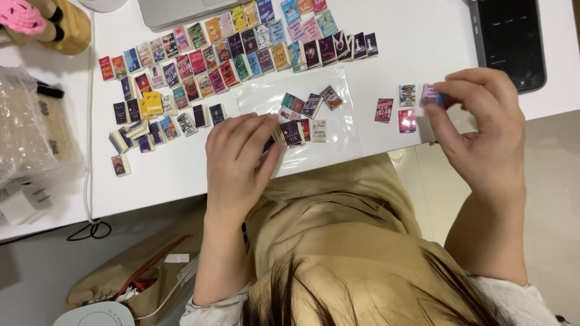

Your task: The person assembles miniature books by applying glue to the spines of small book-shaped items and stacking them. They handle multiple miniature books, a glue tube, and a plastic bag, arranging the items on a white table.

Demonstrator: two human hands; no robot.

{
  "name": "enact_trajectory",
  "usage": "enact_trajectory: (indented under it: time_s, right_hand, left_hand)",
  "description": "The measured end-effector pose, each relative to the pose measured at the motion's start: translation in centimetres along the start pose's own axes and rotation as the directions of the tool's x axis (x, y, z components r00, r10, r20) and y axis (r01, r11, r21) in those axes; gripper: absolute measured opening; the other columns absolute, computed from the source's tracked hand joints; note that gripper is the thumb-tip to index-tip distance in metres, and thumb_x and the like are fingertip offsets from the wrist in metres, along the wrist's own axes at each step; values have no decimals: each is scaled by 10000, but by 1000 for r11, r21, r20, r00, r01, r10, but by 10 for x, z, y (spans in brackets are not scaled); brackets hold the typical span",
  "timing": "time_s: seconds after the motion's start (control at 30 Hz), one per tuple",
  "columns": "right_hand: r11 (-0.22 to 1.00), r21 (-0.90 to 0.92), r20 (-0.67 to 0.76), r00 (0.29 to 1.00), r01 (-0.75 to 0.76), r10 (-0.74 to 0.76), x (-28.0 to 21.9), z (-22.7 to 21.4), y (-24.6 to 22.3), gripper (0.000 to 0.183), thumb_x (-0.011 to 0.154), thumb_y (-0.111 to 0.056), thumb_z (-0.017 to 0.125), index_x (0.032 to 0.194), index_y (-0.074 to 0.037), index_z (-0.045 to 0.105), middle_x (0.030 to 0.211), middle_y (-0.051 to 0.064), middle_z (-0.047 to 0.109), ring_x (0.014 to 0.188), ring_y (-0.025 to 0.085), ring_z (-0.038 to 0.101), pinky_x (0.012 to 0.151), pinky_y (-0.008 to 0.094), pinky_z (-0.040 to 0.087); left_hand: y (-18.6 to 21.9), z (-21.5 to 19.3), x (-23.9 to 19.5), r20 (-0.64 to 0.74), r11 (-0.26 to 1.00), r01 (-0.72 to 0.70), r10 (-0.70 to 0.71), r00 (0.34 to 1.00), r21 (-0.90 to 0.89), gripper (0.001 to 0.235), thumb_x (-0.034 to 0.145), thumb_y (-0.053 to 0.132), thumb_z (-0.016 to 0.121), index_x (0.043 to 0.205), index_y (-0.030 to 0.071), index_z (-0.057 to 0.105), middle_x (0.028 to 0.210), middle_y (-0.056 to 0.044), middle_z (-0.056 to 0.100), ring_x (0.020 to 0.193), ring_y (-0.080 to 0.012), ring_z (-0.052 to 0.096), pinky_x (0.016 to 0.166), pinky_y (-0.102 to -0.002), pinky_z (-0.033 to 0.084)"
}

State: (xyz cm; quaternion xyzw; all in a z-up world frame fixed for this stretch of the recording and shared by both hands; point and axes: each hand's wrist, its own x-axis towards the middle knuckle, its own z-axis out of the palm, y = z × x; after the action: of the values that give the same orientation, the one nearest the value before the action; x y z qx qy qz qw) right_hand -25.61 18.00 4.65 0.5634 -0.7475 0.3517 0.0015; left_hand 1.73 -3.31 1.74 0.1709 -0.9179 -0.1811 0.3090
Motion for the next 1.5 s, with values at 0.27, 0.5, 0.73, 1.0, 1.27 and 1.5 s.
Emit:
enact_trajectory:
  time_s: [0.27, 0.5, 0.73, 1.0, 1.27, 1.5]
  right_hand:
    - [928, -353, 128, 977, -117, 172, -22, -2, 7, 244, 1067, -152, 778, 1297, -69, 765, 1213, 64, 706, 975, 192, 676, 680, 363, 511]
    - [864, -502, 102, 992, -15, 77, -27, 6, 17, 315, 1074, -243, 817, 1345, -89, 769, 1202, 18, 758, 982, 165, 716, 630, 322, 491]
    - [918, -372, 217, 949, -136, 228, -21, -7, 6, 538, 964, -363, 815, 1414, -99, 684, 1316, 46, 677, 921, 140, 716, 589, 353, 489]
    - [933, -334, 238, 946, -132, 219, -20, -12, 8, 324, 1043, -199, 764, 1350, -97, 740, 1160, 31, 733, 1006, 183, 670, 719, 347, 507]
    - [951, -293, 209, 965, -95, 161, -21, -13, 9, 255, 1055, -153, 801, 1282, -50, 747, 1227, 53, 721, 943, 161, 683, 720, 322, 494]
    - [906, -423, 171, 982, 4, 75, -33, -14, 23, 401, 1038, -278, 852, 1345, -33, 768, 1326, 113, 741, 1191, 302, 687, 857, 426, 556]
  left_hand:
    - [5, 5, 9, 139, 999, -18, 13, 990, 32, 486, 973, 421, 762, 1349, 138, 639, 1315, -31, 672, 1242, -288, 590, 1108, -466, 368]
    - [7, 4, 13, 297, 999, -8, -8, 955, 54, 531, 933, 376, 769, 1375, 133, 603, 1345, -6, 650, 1291, -281, 514, 1152, -528, 252]
    - [9, 3, 14, 266, 998, -28, 11, 964, 60, 367, 983, 223, 769, 1317, 123, 657, 1266, 1, 689, 1245, -285, 541, 1187, -557, 212]
    - [11, 1, 17, 290, 999, -23, 13, 957, 31, 368, 1009, 266, 724, 1328, 106, 633, 1286, -18, 679, 1237, -273, 542, 1194, -582, 183]
    - [11, 1, 18, 262, 1000, 4, -2, 965, -7, 343, 1022, 274, 709, 1298, 78, 654, 1274, -41, 679, 1235, -288, 547, 1199, -642, 124]
    - [11, 3, 18, 240, 1000, -3, 4, 971, -6, 282, 1018, 197, 738, 1269, 91, 668, 1232, -21, 682, 1198, -275, 564, 1206, -669, 91]
